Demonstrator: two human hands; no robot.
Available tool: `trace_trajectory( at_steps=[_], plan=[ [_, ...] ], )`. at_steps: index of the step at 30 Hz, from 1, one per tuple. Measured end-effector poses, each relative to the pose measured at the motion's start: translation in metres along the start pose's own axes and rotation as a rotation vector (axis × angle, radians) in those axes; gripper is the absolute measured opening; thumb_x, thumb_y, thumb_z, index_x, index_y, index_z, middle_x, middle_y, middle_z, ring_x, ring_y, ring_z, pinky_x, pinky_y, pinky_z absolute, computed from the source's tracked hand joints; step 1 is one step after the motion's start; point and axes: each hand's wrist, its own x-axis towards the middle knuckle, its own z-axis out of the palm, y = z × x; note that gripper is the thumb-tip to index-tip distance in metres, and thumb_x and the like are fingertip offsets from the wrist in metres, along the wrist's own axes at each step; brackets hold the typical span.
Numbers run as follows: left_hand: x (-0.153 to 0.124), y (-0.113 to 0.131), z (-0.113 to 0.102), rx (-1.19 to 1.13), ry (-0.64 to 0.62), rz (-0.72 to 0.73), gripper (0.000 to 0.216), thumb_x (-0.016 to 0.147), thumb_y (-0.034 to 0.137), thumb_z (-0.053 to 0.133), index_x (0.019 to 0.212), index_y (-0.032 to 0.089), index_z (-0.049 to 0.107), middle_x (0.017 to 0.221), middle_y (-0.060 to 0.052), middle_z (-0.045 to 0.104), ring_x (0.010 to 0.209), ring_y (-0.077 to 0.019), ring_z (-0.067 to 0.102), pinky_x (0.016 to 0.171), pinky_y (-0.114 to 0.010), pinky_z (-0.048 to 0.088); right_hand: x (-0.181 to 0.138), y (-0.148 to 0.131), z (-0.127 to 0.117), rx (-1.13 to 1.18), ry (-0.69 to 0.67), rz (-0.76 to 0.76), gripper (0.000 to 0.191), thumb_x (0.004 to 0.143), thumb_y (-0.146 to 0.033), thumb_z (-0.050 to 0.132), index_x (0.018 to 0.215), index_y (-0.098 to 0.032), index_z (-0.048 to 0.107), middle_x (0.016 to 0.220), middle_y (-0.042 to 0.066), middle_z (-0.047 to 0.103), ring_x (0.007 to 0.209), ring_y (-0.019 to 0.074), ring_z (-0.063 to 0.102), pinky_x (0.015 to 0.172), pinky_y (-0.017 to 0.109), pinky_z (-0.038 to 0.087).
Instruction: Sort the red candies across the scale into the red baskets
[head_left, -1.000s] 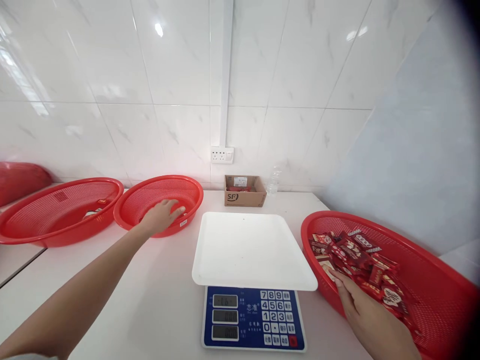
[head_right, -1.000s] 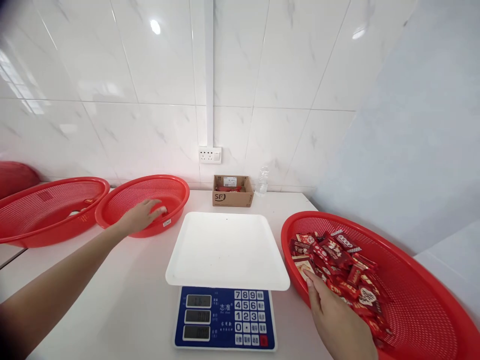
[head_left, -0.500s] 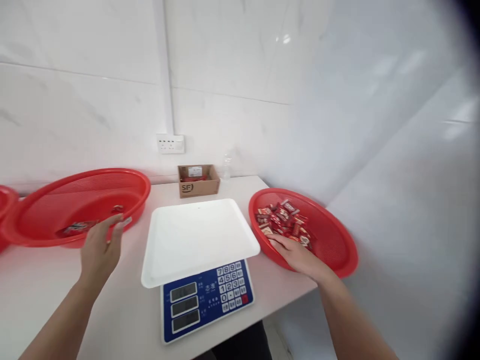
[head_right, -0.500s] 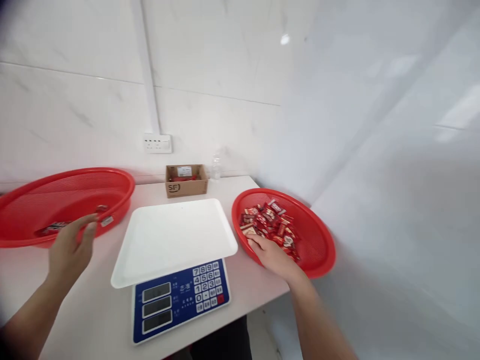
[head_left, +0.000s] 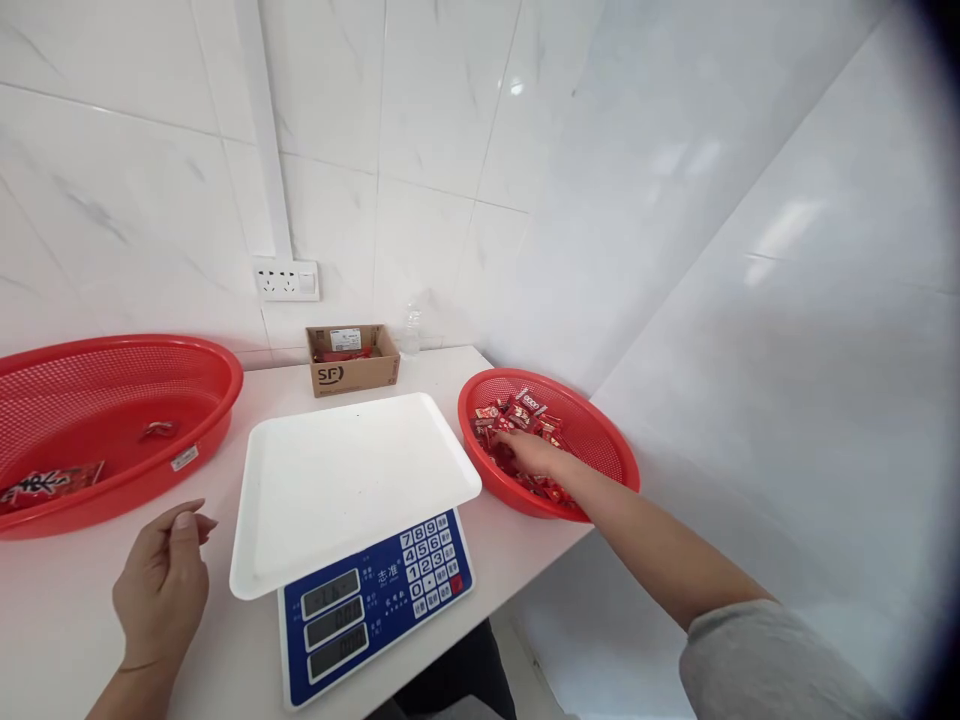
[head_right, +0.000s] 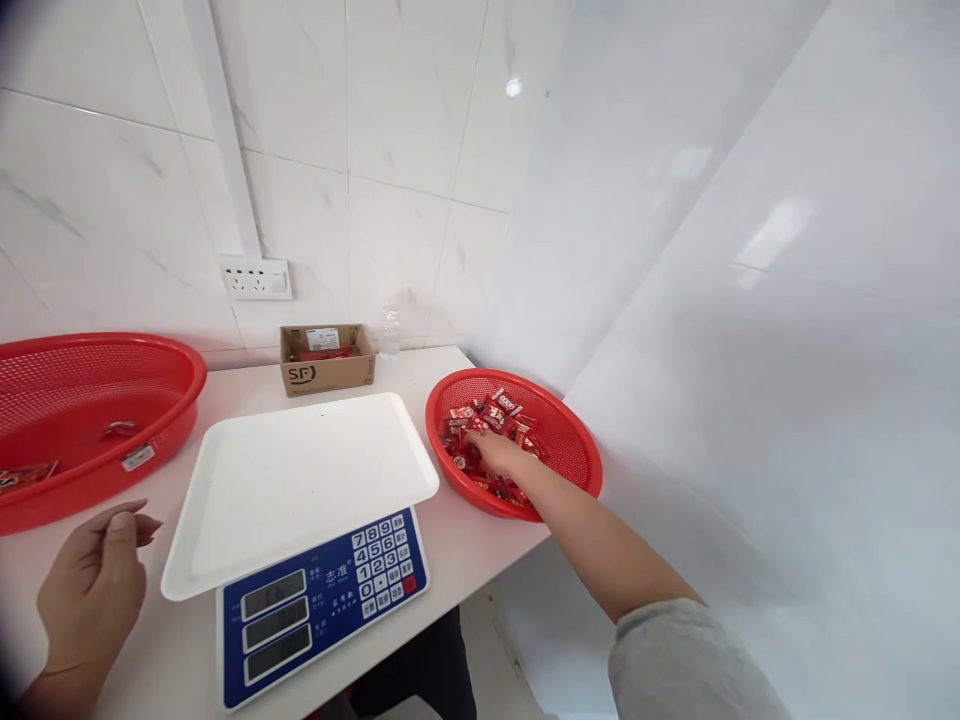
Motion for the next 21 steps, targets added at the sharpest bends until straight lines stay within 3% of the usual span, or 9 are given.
trace_trajectory(
  at_steps=[7, 13, 17, 21],
  plan=[
    [0.002, 0.003, 0.0, -0.031, -0.04, -0.02, 0.032, 0.08, 0.043, 0.039, 0.096, 0.024, 0.059, 0.08, -0.001, 0.062, 0.077, -0.021, 0.061, 0.084, -0.038, 0.046, 0.007, 0.022, -0.029, 0.237, 0.152, 0.176, 0.032, 0.091, -0.033, 0.055, 0.119, -0.018, 0.056, 0.118, 0.008, 0.059, 0.096, 0.0191, 0.061, 0.081, 0.04, 0.053],
    [0.0, 0.005, -0.002, -0.063, -0.048, -0.026, 0.031, 0.081, 0.043, 0.041, 0.096, 0.024, 0.06, 0.077, 0.0, 0.061, 0.072, -0.0188, 0.06, 0.075, -0.034, 0.047, 0.004, 0.017, -0.039, 0.465, 0.279, 0.223, 0.031, 0.09, -0.03, 0.057, 0.118, -0.017, 0.055, 0.107, 0.006, 0.063, 0.082, 0.0155, 0.064, 0.071, 0.034, 0.055],
    [0.0, 0.006, -0.004, -0.114, -0.044, -0.021, 0.031, 0.083, 0.044, 0.041, 0.096, 0.023, 0.06, 0.076, 0.001, 0.061, 0.069, -0.0168, 0.059, 0.07, -0.031, 0.047, 0.002, -0.012, -0.042, 0.656, 0.351, 0.104, 0.04, 0.084, -0.025, 0.06, 0.122, -0.022, 0.048, 0.106, 0.005, 0.067, 0.079, 0.0151, 0.067, 0.068, 0.028, 0.056],
    [0.0, 0.005, -0.004, -0.154, -0.055, -0.008, 0.032, 0.084, 0.045, 0.041, 0.096, 0.021, 0.059, 0.075, 0.0, 0.06, 0.067, -0.0161, 0.058, 0.07, -0.03, 0.048, -0.01, -0.07, -0.034, 0.791, 0.199, -0.106, 0.031, 0.082, -0.031, 0.062, 0.109, -0.019, 0.056, 0.106, 0.008, 0.069, 0.088, 0.0186, 0.068, 0.071, 0.03, 0.057]
  ],
)
